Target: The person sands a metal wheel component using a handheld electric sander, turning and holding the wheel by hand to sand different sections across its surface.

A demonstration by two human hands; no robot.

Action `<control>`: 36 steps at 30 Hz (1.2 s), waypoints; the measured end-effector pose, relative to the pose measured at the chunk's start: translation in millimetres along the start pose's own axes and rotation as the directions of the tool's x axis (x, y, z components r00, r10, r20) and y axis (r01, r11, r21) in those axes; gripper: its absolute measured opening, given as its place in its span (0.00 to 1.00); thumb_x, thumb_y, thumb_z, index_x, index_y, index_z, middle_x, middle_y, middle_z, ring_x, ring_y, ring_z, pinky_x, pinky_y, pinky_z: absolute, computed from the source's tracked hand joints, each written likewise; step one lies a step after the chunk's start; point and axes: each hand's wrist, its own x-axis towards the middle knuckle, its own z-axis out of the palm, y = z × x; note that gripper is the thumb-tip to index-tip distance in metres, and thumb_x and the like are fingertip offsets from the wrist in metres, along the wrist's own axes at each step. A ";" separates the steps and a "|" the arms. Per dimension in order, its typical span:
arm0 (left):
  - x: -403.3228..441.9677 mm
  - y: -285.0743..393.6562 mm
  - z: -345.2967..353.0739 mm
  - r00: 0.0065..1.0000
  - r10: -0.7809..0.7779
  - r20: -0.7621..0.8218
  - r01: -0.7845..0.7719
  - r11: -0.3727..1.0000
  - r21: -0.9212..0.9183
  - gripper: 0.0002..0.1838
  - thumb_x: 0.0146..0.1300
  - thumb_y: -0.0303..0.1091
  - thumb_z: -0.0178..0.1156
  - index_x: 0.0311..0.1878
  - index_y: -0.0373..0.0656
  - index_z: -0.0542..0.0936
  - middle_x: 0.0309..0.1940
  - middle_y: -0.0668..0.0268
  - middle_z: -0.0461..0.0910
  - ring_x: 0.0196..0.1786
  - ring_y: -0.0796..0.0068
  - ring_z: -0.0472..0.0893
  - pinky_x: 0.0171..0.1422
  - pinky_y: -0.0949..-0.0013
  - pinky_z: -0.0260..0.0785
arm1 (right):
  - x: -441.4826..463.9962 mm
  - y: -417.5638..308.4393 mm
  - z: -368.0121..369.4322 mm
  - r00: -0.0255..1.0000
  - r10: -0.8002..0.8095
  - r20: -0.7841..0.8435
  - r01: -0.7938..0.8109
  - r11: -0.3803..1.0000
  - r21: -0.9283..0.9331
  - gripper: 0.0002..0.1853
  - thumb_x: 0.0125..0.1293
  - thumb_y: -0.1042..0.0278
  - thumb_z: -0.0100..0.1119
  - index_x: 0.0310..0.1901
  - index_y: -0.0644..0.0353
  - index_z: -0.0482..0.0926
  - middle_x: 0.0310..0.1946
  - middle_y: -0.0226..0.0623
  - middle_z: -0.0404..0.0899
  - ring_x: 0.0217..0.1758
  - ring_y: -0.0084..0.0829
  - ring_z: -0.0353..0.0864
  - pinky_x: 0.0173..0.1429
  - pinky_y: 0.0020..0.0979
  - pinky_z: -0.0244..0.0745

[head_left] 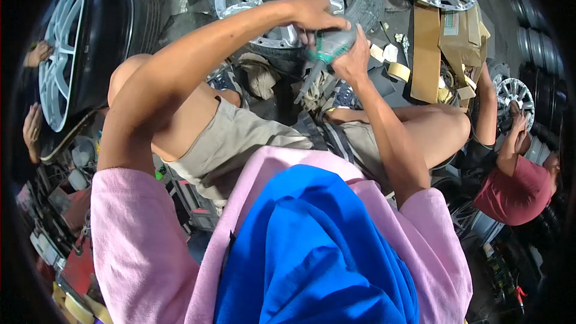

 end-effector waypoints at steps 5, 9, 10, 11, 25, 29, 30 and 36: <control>22.8 -60.3 -58.3 0.940 0.188 -0.283 0.002 0.830 0.558 0.35 0.69 0.64 0.62 0.58 0.36 0.85 0.54 0.49 0.86 0.54 0.46 0.87 0.62 0.51 0.78 | 3.4 -29.1 -42.1 0.867 0.445 0.223 -0.489 0.681 0.545 0.34 0.50 0.44 0.85 0.49 0.64 0.87 0.50 0.44 0.87 0.49 0.39 0.87 0.55 0.40 0.81; 16.9 -155.8 -82.6 0.880 0.257 -0.399 0.164 0.624 0.764 0.37 0.67 0.68 0.62 0.58 0.40 0.86 0.67 0.46 0.78 0.71 0.46 0.77 0.72 0.47 0.73 | 12.5 -46.0 -66.3 0.723 0.574 0.385 -0.680 0.491 0.544 0.28 0.55 0.49 0.84 0.46 0.66 0.86 0.39 0.36 0.88 0.41 0.29 0.84 0.50 0.35 0.79; 7.5 -161.7 -82.9 0.899 0.152 -0.410 0.251 0.588 0.769 0.37 0.66 0.69 0.62 0.57 0.41 0.87 0.69 0.47 0.75 0.72 0.46 0.74 0.73 0.46 0.72 | 15.5 -47.2 -67.5 0.691 0.588 0.421 -0.720 0.507 0.474 0.28 0.57 0.49 0.83 0.47 0.66 0.85 0.40 0.36 0.87 0.43 0.28 0.82 0.52 0.34 0.78; 2.0 -165.1 -82.7 0.905 0.047 -0.422 0.332 0.542 0.772 0.38 0.65 0.70 0.63 0.57 0.42 0.87 0.72 0.48 0.72 0.74 0.47 0.72 0.74 0.45 0.71 | 11.6 -45.3 -60.6 0.719 0.569 0.399 -0.691 0.523 0.499 0.27 0.57 0.50 0.83 0.46 0.65 0.85 0.40 0.35 0.86 0.42 0.28 0.81 0.51 0.34 0.78; -9.0 -203.5 -25.5 0.639 0.368 -0.676 0.247 0.733 0.633 0.24 0.79 0.49 0.51 0.47 0.38 0.88 0.79 0.54 0.66 0.85 0.50 0.56 0.83 0.44 0.56 | 53.7 -94.7 -2.7 0.706 0.636 0.310 -0.681 0.491 0.544 0.33 0.53 0.45 0.84 0.51 0.62 0.85 0.45 0.42 0.89 0.48 0.38 0.87 0.56 0.39 0.79; -7.8 -212.8 -27.5 0.581 0.344 -0.738 0.165 0.838 0.520 0.24 0.82 0.43 0.45 0.47 0.38 0.88 0.77 0.61 0.69 0.84 0.56 0.59 0.84 0.48 0.56 | 72.4 -91.0 22.0 0.788 0.602 0.124 -0.609 0.737 0.293 0.37 0.51 0.42 0.84 0.53 0.62 0.84 0.48 0.43 0.89 0.50 0.41 0.88 0.58 0.41 0.79; -8.7 -212.4 -28.7 0.571 0.333 -0.750 0.173 0.844 0.507 0.24 0.82 0.43 0.45 0.47 0.38 0.88 0.77 0.61 0.69 0.84 0.56 0.59 0.84 0.48 0.56 | 68.6 -84.0 22.4 0.774 0.608 0.180 -0.628 0.695 0.351 0.38 0.51 0.41 0.84 0.54 0.63 0.84 0.48 0.44 0.89 0.51 0.42 0.88 0.59 0.41 0.79; -10.2 -209.4 -26.8 0.571 0.323 -0.755 0.185 0.845 0.501 0.24 0.82 0.42 0.45 0.47 0.37 0.88 0.77 0.63 0.69 0.83 0.58 0.60 0.85 0.50 0.57 | 6.1 -89.5 -13.7 0.774 0.598 0.208 -0.600 0.586 0.544 0.34 0.57 0.46 0.83 0.55 0.65 0.82 0.49 0.44 0.87 0.52 0.41 0.86 0.61 0.42 0.78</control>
